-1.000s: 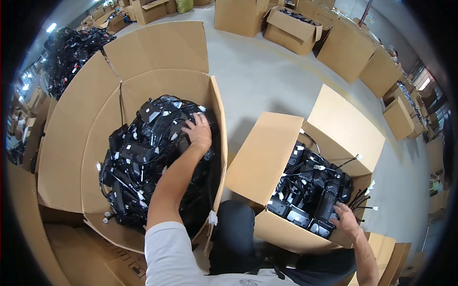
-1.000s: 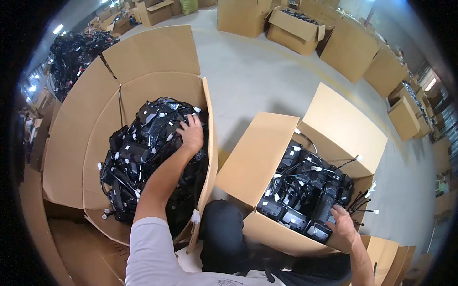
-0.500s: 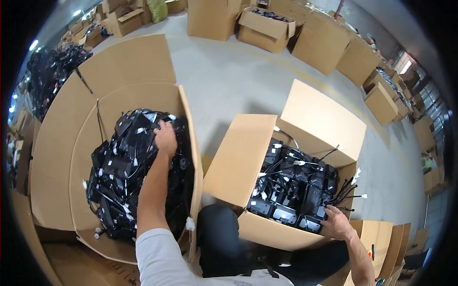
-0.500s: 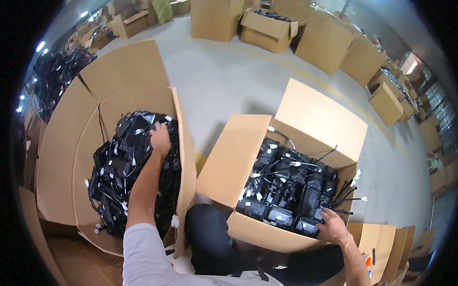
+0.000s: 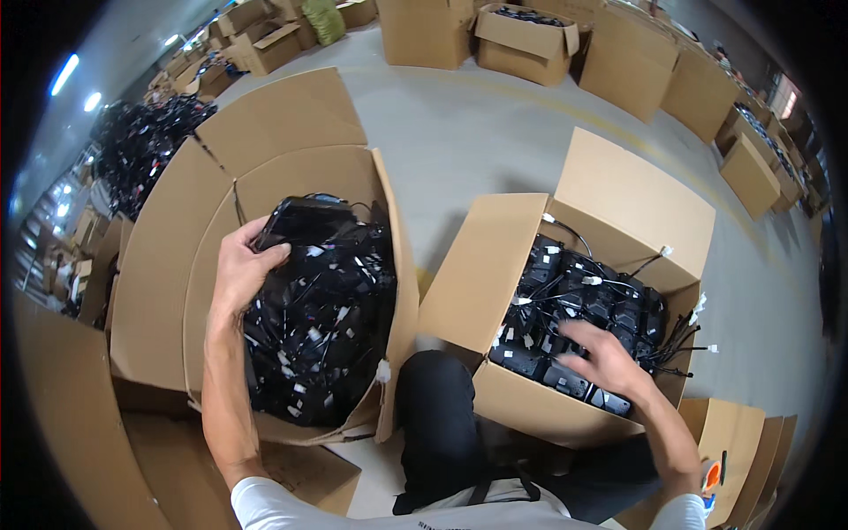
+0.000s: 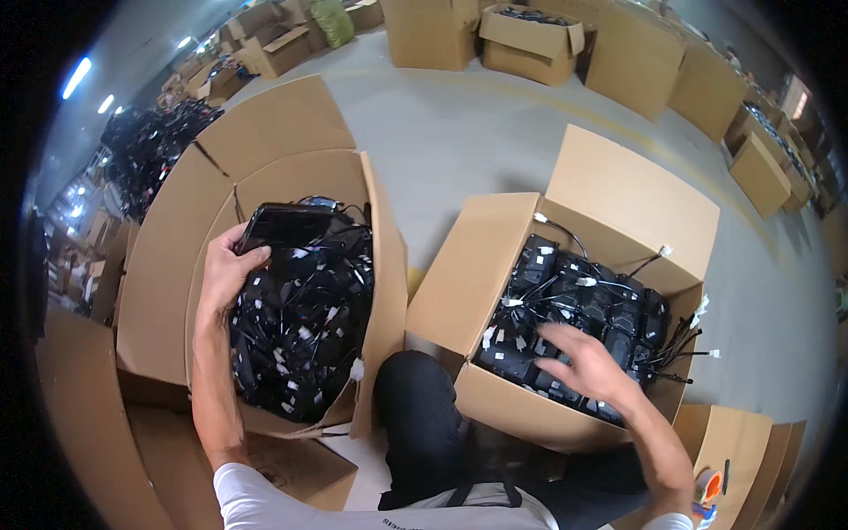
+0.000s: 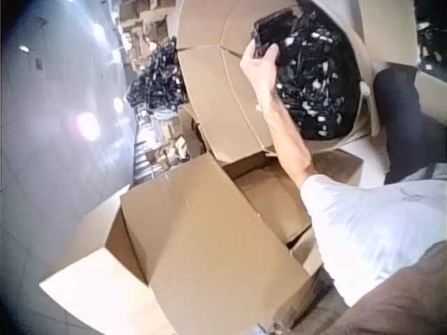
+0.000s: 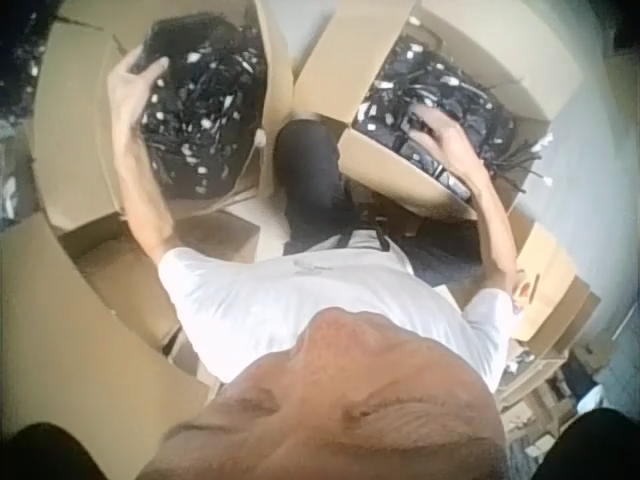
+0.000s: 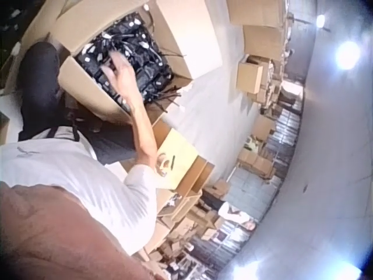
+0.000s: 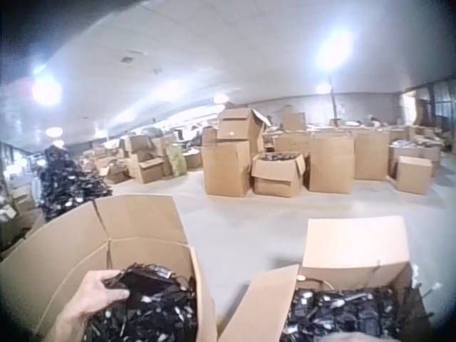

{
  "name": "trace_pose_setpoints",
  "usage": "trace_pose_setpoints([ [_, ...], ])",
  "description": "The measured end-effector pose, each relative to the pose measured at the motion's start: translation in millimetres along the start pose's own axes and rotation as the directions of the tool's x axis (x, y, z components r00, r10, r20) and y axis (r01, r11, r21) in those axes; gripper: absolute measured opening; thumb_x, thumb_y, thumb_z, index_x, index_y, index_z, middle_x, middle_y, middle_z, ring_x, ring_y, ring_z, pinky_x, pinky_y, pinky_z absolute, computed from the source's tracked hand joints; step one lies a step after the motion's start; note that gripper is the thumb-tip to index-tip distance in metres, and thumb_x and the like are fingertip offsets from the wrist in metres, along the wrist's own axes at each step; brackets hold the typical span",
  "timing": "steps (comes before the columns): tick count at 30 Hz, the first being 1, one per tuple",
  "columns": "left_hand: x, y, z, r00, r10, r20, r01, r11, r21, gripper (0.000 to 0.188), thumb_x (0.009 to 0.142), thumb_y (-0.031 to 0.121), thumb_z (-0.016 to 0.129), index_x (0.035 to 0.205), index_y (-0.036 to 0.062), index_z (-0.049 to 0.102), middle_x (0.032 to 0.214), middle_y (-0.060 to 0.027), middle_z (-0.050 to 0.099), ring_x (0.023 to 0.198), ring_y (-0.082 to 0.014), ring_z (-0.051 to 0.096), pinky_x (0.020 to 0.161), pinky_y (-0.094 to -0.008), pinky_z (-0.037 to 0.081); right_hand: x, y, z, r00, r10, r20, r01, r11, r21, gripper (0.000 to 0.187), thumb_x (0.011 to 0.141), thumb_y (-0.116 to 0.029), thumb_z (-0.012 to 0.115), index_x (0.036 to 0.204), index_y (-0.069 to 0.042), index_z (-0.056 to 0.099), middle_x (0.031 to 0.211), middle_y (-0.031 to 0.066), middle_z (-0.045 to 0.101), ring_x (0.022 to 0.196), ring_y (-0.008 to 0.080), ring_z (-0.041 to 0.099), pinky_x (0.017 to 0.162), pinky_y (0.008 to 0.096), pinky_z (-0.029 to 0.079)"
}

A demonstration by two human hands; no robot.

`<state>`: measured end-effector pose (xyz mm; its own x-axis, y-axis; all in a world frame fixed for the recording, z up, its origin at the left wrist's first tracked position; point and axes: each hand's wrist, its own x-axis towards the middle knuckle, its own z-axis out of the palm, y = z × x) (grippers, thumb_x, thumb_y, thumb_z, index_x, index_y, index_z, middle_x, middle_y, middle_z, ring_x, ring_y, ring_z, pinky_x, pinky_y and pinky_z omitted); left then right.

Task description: The person sorts electronic display units by hand, taking them from a large cardboard box and placing them into smaller cardboard boxes on the floor. Each unit is inspected for protective film and wires before being placed.

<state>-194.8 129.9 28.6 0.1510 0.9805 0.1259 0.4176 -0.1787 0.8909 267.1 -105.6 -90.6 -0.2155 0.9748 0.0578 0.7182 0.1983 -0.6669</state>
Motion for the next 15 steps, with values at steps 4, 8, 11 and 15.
trace_pose_setpoints([
  [4,-44,60,7,0.991,0.005,0.134,-0.007,1.000,0.011,0.037,0.083,-0.006,0.068,0.120,-0.0043,0.066,0.092,-0.0020,0.070,0.079,-0.0066,0.063,0.072,-0.0220,0.052,103,-97,29,0.952,-0.179,-0.248,0.230,0.953,0.198,0.061,0.086,-0.018,0.076,0.136,0.005,0.051,0.136,0.0235,0.055,0.128,0.0354,0.054,0.106,0.0411,0.045],
  [8,-70,77,24,0.960,0.117,0.253,-0.077,0.984,-0.161,0.041,0.081,-0.009,0.069,0.122,-0.0038,0.065,0.092,0.0001,0.069,0.080,-0.0048,0.062,0.073,-0.0205,0.051,163,-162,52,0.862,-0.176,-0.476,0.343,0.893,0.290,0.061,0.085,-0.013,0.078,0.137,0.004,0.052,0.130,0.0182,0.061,0.120,0.0275,0.059,0.103,0.0360,0.047],
  [11,-72,77,30,0.923,0.009,0.386,0.014,0.998,-0.056,0.036,0.087,-0.005,0.068,0.122,-0.0025,0.065,0.098,-0.0031,0.070,0.086,-0.0066,0.061,0.077,-0.0209,0.051,172,-153,60,0.990,-0.116,-0.084,0.137,0.593,0.794,0.055,0.084,-0.016,0.079,0.130,0.004,0.056,0.116,0.0120,0.067,0.109,0.0179,0.062,0.097,0.0314,0.049],
  [15,-43,-26,42,0.971,0.027,0.238,0.039,0.963,-0.267,0.034,0.105,0.025,0.052,0.118,-0.0024,0.065,0.097,-0.0039,0.067,0.077,-0.0116,0.061,0.075,-0.0257,0.050,134,-126,71,0.997,0.076,-0.001,-0.035,0.477,0.878,0.036,0.088,-0.013,0.077,0.119,0.003,0.065,0.107,0.0050,0.070,0.097,0.0110,0.063,0.088,0.0277,0.052],
])
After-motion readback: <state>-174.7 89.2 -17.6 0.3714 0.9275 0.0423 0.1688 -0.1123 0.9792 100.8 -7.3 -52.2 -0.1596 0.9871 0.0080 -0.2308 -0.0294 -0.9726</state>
